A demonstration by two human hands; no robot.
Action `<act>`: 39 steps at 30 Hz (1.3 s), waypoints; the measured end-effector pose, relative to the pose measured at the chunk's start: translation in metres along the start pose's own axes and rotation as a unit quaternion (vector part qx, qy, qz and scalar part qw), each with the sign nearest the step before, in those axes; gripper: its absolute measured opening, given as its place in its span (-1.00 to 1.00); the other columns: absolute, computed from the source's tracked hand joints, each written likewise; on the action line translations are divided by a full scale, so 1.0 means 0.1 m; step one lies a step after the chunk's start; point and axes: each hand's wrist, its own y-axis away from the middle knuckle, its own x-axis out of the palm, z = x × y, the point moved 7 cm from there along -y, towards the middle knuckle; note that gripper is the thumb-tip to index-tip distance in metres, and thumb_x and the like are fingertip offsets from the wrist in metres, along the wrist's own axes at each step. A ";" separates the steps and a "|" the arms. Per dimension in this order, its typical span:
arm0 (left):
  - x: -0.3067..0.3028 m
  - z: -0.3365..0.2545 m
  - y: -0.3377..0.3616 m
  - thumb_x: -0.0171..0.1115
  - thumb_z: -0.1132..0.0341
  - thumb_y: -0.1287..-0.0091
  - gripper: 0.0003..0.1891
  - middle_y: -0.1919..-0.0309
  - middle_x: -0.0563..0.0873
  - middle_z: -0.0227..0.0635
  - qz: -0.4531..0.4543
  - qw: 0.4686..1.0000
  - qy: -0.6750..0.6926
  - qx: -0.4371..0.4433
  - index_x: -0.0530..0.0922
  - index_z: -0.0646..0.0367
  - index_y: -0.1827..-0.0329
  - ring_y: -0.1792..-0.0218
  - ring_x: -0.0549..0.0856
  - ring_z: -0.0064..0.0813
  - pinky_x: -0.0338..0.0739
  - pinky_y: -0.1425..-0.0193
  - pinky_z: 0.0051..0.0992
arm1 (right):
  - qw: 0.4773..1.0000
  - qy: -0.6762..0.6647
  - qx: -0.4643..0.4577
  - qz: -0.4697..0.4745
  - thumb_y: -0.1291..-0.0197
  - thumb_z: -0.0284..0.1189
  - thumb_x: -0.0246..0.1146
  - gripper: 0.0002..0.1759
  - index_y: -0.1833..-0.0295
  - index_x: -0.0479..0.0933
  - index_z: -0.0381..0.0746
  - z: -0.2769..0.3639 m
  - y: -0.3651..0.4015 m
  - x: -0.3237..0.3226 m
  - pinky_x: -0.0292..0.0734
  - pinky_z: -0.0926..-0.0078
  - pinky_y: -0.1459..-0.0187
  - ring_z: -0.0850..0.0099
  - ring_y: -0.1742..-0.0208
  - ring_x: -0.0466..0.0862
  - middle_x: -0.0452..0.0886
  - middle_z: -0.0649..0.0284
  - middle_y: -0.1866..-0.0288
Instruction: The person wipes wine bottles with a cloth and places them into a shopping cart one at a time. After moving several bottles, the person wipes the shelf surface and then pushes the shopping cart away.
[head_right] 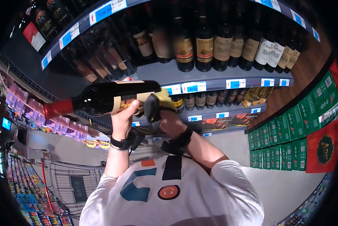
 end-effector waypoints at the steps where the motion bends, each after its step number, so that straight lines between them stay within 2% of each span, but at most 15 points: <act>1: 0.02 0.01 -0.02 0.36 0.67 -0.06 -0.24 -0.31 0.39 -0.21 0.001 1.000 0.010 0.009 0.24 0.14 -0.35 -0.30 0.44 -0.32 0.33 -0.41 -0.29 | 0.976 -0.193 0.100 0.028 -0.22 -0.50 0.15 -0.56 -0.24 0.43 -0.28 -0.23 -0.10 0.02 0.42 0.40 -0.21 0.24 -0.22 0.54 0.52 0.07 -0.23; 2: 0.03 0.02 -0.07 0.34 0.67 -0.07 -0.23 -0.32 0.37 -0.21 0.003 1.000 0.020 0.018 0.22 0.12 -0.36 -0.29 0.44 -0.32 0.34 -0.41 -0.29 | 0.996 -0.072 0.050 0.005 -0.26 -0.47 0.10 -0.61 -0.20 0.43 -0.27 -0.19 -0.23 -0.11 0.46 0.44 -0.12 0.30 -0.16 0.56 0.51 0.14 -0.21; 3: -0.01 0.05 -0.13 0.34 0.68 -0.07 -0.23 -0.33 0.36 -0.20 0.010 0.999 0.012 0.032 0.21 0.12 -0.36 -0.30 0.43 -0.31 0.34 -0.40 -0.29 | 0.894 -0.397 0.193 -0.078 -0.26 -0.46 0.10 -0.66 -0.14 0.45 -0.27 -0.35 -0.32 -0.14 0.47 0.43 -0.10 0.29 -0.11 0.57 0.54 0.16 -0.12; 4: -0.04 0.07 -0.21 0.33 0.68 -0.07 -0.23 -0.33 0.35 -0.20 0.016 0.999 0.005 0.045 0.20 0.12 -0.36 -0.30 0.42 -0.31 0.34 -0.40 -0.28 | 0.664 -0.666 0.309 -0.147 -0.27 -0.45 0.09 -0.71 -0.08 0.47 -0.28 -0.37 -0.40 -0.09 0.47 0.41 -0.07 0.29 -0.05 0.59 0.58 0.18 -0.04; 5: -0.03 0.06 -0.29 0.35 0.66 -0.07 -0.25 -0.29 0.40 -0.20 0.018 0.998 0.013 0.052 0.24 0.16 -0.36 -0.28 0.45 -0.33 0.35 -0.39 -0.29 | 0.883 -0.414 0.200 -0.090 -0.20 -0.49 0.12 -0.76 0.03 0.52 -0.27 -0.31 -0.57 -0.36 0.46 0.37 -0.02 0.22 0.01 0.59 0.61 0.16 0.06; 6: -0.10 0.10 -0.37 0.37 0.62 -0.08 -0.29 -0.22 0.48 -0.22 -0.009 0.999 -0.037 0.034 0.30 0.22 -0.35 -0.23 0.50 -0.37 0.39 -0.36 -0.33 | 0.984 -0.095 0.096 -0.114 -0.13 -0.52 0.15 -0.81 0.14 0.58 -0.26 -0.22 -0.68 -0.62 0.45 0.32 0.02 0.16 0.06 0.59 0.64 0.13 0.16; 8: -0.07 0.03 -0.50 0.39 0.59 -0.10 -0.32 -0.15 0.54 -0.25 -0.014 0.996 -0.066 0.055 0.33 0.26 -0.34 -0.15 0.56 -0.40 0.45 -0.30 -0.36 | 0.950 -0.199 0.110 -0.216 -0.10 -0.51 0.18 -0.82 0.17 0.58 -0.28 -0.32 -0.61 -0.71 0.45 0.32 0.03 0.14 0.11 0.59 0.64 0.14 0.22; 13: -0.31 0.30 -0.78 0.48 0.57 -0.04 -0.50 -0.06 0.62 -0.29 -0.039 0.981 -0.188 0.015 0.54 0.28 -0.09 -0.02 0.61 -0.52 0.50 -0.19 -0.49 | 0.894 -0.334 0.187 -0.234 -0.19 -0.55 0.19 -0.88 0.18 0.57 -0.35 -0.50 -0.46 -0.80 0.47 0.45 0.06 0.34 0.10 0.60 0.60 0.17 0.14; 17: -0.42 0.58 -1.03 0.55 0.48 0.04 -0.66 0.25 0.72 -0.40 -0.017 0.965 -0.263 0.001 0.61 0.24 0.19 0.22 0.68 -0.58 0.58 0.03 -0.53 | 0.703 -0.573 0.348 -0.235 -0.35 -0.46 0.16 -0.73 -0.13 0.42 -0.24 -1.09 -0.03 -0.19 0.47 0.51 -0.10 0.53 -0.04 0.56 0.56 0.35 -0.03; 24: -0.49 0.90 -1.43 0.55 0.49 0.13 -0.32 0.04 0.64 -0.30 -0.013 0.955 -0.296 -0.014 0.40 0.20 -0.11 0.05 0.64 -0.47 0.55 -0.08 -0.45 | 0.735 -0.456 0.419 -0.276 -0.31 -0.44 0.23 -0.68 -0.14 0.41 -0.23 -1.13 0.12 -0.46 0.43 0.54 -0.10 0.53 -0.06 0.53 0.53 0.33 -0.06; 25: -0.45 0.89 -1.47 0.55 0.50 0.15 -0.28 0.00 0.62 -0.28 -0.017 0.964 -0.262 -0.035 0.37 0.17 -0.13 -0.01 0.61 -0.44 0.52 -0.13 -0.42 | 0.699 -0.483 0.444 -0.285 -0.31 -0.44 0.22 -0.68 -0.14 0.41 -0.24 -1.13 0.10 -0.47 0.44 0.52 -0.10 0.52 -0.06 0.53 0.54 0.32 -0.05; 28: -0.53 0.99 -1.66 0.56 0.49 0.13 -0.32 0.06 0.63 -0.25 -0.021 0.960 -0.271 -0.068 0.38 0.24 -0.09 0.06 0.65 -0.45 0.58 -0.06 -0.42 | 0.712 -0.538 0.344 -0.291 -0.31 -0.48 0.20 -0.69 -0.13 0.41 -0.25 -1.09 0.04 -0.53 0.44 0.50 -0.11 0.50 -0.07 0.53 0.53 0.32 -0.05; 31: -0.64 1.07 -1.85 0.55 0.51 0.11 -0.40 0.16 0.70 -0.25 -0.028 0.961 -0.259 -0.091 0.44 0.28 -0.02 0.18 0.71 -0.43 0.63 0.04 -0.42 | 0.681 -0.579 0.350 -0.280 -0.31 -0.53 0.15 -0.74 -0.10 0.42 -0.25 -1.06 0.02 -0.55 0.44 0.50 -0.11 0.49 -0.05 0.54 0.54 0.32 -0.02; 34: -0.69 1.07 -1.87 0.53 0.53 0.06 -0.50 0.20 0.71 -0.25 -0.069 0.975 -0.194 -0.088 0.51 0.30 0.03 0.21 0.73 -0.43 0.64 0.05 -0.43 | 0.729 -0.556 0.320 -0.240 -0.32 -0.56 0.11 -0.79 -0.06 0.44 -0.24 -0.98 -0.09 -0.66 0.45 0.53 -0.09 0.50 -0.01 0.56 0.56 0.32 0.03; 39: -0.80 1.25 -1.91 0.56 0.43 0.04 -0.50 0.19 0.72 -0.21 -0.045 0.967 -0.225 -0.114 0.53 0.38 0.04 0.22 0.73 -0.43 0.63 0.08 -0.45 | 0.713 -0.560 0.352 -0.235 -0.36 -0.49 0.11 -0.85 0.00 0.46 -0.25 -1.00 -0.08 -0.55 0.45 0.54 -0.08 0.50 0.02 0.56 0.56 0.32 0.07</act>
